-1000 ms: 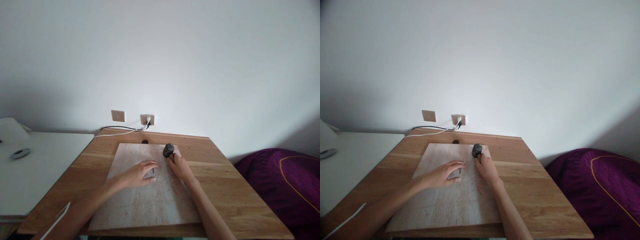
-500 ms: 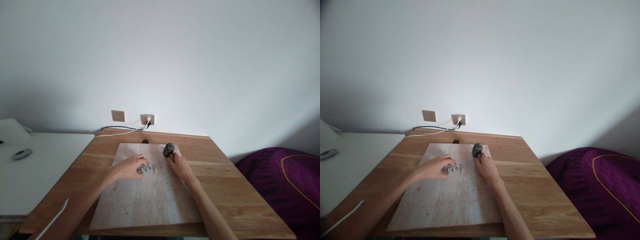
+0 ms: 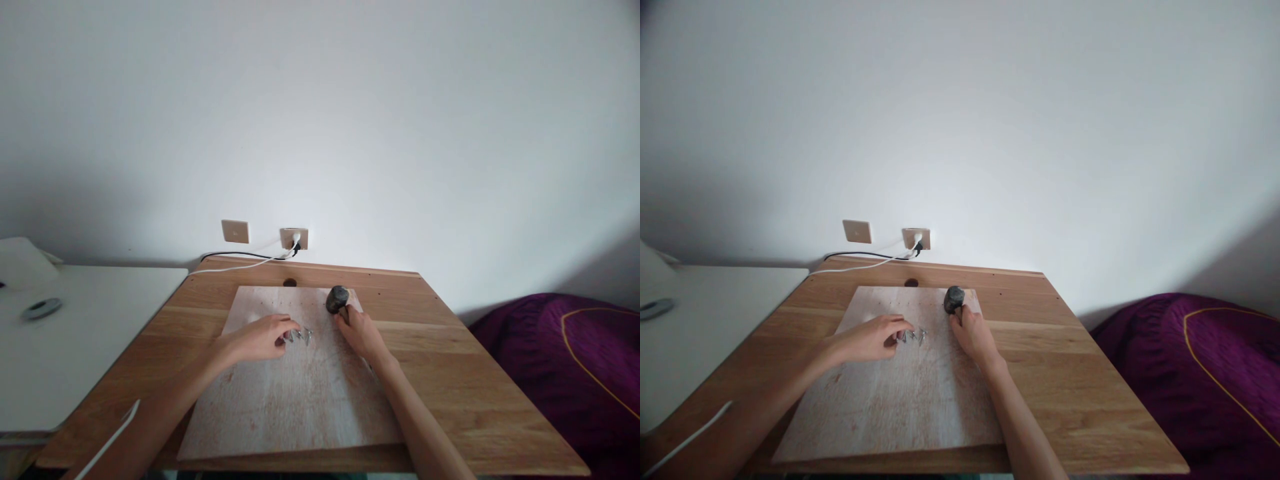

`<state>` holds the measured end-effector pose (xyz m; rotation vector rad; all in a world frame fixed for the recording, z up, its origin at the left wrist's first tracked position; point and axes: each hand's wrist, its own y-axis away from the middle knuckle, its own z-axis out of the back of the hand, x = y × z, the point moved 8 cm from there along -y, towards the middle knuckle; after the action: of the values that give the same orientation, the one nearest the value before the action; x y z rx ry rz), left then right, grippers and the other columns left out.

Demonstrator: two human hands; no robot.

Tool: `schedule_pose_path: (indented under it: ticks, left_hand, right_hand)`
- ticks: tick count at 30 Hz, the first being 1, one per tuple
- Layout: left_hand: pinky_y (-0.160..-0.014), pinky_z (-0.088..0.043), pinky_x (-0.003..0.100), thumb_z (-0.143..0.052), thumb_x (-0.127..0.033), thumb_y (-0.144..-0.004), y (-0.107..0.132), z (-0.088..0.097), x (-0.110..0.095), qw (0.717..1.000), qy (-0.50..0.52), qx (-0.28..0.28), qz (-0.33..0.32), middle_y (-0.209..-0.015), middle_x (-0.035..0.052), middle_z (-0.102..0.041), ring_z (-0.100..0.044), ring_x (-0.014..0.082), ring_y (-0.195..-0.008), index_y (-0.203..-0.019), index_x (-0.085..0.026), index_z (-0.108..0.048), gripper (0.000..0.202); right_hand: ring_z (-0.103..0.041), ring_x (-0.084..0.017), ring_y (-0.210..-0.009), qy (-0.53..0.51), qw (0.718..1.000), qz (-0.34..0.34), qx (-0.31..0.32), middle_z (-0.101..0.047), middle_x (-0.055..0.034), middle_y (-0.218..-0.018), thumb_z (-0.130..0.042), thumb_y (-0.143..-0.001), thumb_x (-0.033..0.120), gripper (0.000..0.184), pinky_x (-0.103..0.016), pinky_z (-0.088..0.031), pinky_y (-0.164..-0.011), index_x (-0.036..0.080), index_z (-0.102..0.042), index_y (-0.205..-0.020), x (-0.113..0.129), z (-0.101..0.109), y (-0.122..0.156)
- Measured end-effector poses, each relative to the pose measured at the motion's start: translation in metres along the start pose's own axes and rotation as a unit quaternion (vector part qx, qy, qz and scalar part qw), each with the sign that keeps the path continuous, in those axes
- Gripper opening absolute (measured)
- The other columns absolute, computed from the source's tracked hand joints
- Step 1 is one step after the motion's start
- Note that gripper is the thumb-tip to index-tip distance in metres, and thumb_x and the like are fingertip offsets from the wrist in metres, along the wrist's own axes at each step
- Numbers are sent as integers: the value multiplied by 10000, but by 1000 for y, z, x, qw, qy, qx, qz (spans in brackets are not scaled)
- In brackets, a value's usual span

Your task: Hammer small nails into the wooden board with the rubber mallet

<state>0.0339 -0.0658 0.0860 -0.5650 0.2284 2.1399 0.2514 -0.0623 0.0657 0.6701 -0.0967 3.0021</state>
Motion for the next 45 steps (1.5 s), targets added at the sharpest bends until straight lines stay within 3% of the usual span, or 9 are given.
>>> schedule_pose_path:
  ticks: [14, 20, 22, 31, 45]
  left_hand:
    - [-774, -472, 266, -522, 22, -701, 6, 5, 2, 1000, -26, 2, -8, -1003, 35, -663, -648, 181, -867, -1208, -236, -678, 590]
    - [-815, -461, 274, -550, 14, -775, 6, 7, 10, 996, -80, -20, -18, -974, 38, -647, -636, 191, -909, -908, -206, -691, 293]
    - [-810, -455, 276, -574, -6, -817, 7, 7, 11, 993, -107, -26, -29, -953, 40, -635, -628, 195, -904, -890, -210, -693, 248]
    - [-782, -434, 289, -605, -14, -836, 5, 4, 4, 987, -150, -12, -46, -898, 36, -619, -619, 205, -889, -868, -219, -704, 229]
    - [-791, -458, 304, -610, 31, -735, -1, 7, -2, 988, -147, -4, -45, -837, 30, -648, -639, 225, -881, -767, -206, -616, 239]
  right_hand:
    - [-707, -253, -836, 1, 1000, -2, -7, -752, -123, -882, -508, -1007, 299, 156, -282, -356, -654, 207, -586, -908, 0, 0, 1]
    - [-701, -260, -822, -5, 1000, 3, -2, -748, -134, -878, -500, -1005, 295, 163, -292, -359, -662, 199, -591, -909, 2, 3, 2]
    - [-701, -261, -827, -5, 1000, 3, 0, -749, -137, -885, -503, -1005, 295, 161, -292, -355, -661, 199, -590, -910, 3, 3, 2]
    - [-713, -267, -880, 3, 1000, -9, 6, -753, -138, -923, -503, -1011, 297, 163, -292, -367, -676, 194, -607, -940, 3, 3, 2]
    - [-709, -275, -863, -2, 1000, 3, -4, -753, -150, -915, -497, -995, 315, 173, -296, -386, -682, 189, -611, -962, -3, -1, 0]
